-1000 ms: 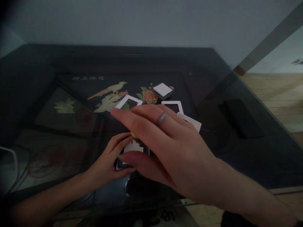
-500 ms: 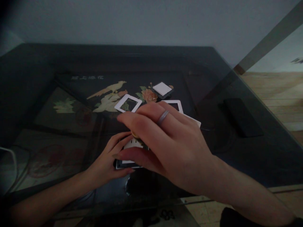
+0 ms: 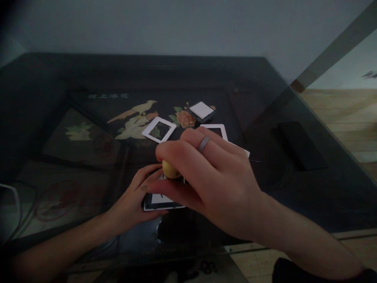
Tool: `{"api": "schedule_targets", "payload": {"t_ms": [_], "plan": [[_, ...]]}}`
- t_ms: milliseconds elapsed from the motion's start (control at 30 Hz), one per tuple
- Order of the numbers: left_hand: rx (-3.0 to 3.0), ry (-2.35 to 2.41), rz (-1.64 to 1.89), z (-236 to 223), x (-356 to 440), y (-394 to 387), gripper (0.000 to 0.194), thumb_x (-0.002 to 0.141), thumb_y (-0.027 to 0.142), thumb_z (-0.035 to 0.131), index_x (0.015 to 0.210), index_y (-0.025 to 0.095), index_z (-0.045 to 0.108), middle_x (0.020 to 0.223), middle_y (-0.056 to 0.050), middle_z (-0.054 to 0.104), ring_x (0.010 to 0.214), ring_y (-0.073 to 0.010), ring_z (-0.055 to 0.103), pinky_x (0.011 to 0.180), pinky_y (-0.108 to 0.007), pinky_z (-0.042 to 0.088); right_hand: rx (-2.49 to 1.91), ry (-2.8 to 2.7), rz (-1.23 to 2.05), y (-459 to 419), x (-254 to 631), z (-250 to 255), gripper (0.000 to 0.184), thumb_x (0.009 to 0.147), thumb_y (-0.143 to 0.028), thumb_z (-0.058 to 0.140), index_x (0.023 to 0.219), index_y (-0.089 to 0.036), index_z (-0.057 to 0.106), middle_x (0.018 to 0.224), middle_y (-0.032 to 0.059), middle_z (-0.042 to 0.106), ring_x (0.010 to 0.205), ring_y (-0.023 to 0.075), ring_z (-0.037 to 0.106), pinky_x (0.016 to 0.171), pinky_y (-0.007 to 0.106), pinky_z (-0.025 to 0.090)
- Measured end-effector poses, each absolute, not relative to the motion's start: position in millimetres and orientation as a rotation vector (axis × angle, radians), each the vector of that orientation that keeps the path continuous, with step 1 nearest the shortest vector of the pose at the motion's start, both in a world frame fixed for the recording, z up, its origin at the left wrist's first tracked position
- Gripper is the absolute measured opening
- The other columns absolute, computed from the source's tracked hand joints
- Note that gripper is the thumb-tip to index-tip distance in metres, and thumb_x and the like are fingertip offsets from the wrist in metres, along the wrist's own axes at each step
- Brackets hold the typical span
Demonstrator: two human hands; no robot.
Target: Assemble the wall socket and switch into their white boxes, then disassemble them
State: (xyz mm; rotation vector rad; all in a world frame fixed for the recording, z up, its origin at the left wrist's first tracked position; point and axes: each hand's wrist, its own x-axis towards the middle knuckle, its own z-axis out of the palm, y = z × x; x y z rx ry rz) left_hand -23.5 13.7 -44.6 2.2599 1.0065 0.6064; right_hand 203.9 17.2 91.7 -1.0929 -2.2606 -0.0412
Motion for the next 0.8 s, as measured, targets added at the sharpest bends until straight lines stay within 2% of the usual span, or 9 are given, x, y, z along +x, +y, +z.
{"api": "schedule_targets", "payload": {"t_ms": [67,133,200,367,567,800], "plan": [[2.265,1.007,0.6,-44.9,-24.4,13.8,0.097,0.075,0.04,0.078,0.151,0.031,0.019,0.147,-0.013,0.036,0.132,-0.037,0.039,0.108,-0.06,0.041,-1.074,-2.314,-0.006,16.6,206.4,93.4,0.029,0.097,-0.044,0.052,0.11,-0.02,0.062,0.099,0.0036,0.07,0.092,0.0167,0.068,0.086,0.026,0.056],[2.269,0.997,0.593,-44.7,-25.2,13.7,0.097,0.075,0.045,0.077,0.151,0.03,0.019,0.147,-0.013,0.035,0.133,-0.0374,0.037,0.109,-0.06,0.04,-1.064,-2.363,0.059,15.3,209.0,96.4,0.033,0.101,-0.038,0.045,0.123,-0.018,0.059,0.112,0.0058,0.069,0.101,0.0171,0.067,0.092,0.027,0.055],[2.272,0.987,0.59,-43.8,-25.7,13.4,0.095,0.076,0.049,0.076,0.151,0.029,0.02,0.147,-0.014,0.034,0.134,-0.0376,0.036,0.11,-0.059,0.04,-1.089,-2.379,0.121,14.0,210.4,99.4,0.034,0.101,-0.028,0.044,0.132,-0.019,0.055,0.119,0.0048,0.069,0.101,0.0162,0.068,0.091,0.026,0.056],[2.313,1.001,0.614,-42.4,-25.6,12.7,0.088,0.079,0.044,0.073,0.15,0.029,0.023,0.145,-0.014,0.037,0.136,-0.0378,0.034,0.111,-0.06,0.037,-1.093,-2.358,0.195,13.3,208.3,102.9,0.039,0.099,-0.023,0.049,0.137,-0.019,0.052,0.112,0.002,0.073,0.089,0.0135,0.072,0.084,0.021,0.058],[2.342,0.995,0.641,-44.2,-24.9,13.5,0.091,0.077,0.042,0.077,0.15,0.028,0.024,0.143,-0.015,0.039,0.132,-0.0377,0.04,0.108,-0.058,0.043,-1.112,-2.36,0.181,14.8,208.2,100.3,0.036,0.1,-0.023,0.047,0.135,-0.021,0.054,0.111,0.0016,0.074,0.094,0.0147,0.072,0.083,0.019,0.058],[2.416,1.014,0.632,-42.7,-24.8,11.0,0.093,0.076,0.039,0.079,0.15,0.024,0.023,0.141,-0.017,0.039,0.131,-0.0375,0.042,0.106,-0.056,0.045,-1.156,-2.386,0.188,15.2,208.0,101.7,0.037,0.102,-0.027,0.044,0.138,-0.022,0.049,0.115,-0.0011,0.072,0.099,0.0102,0.07,0.085,0.013,0.054]]}}
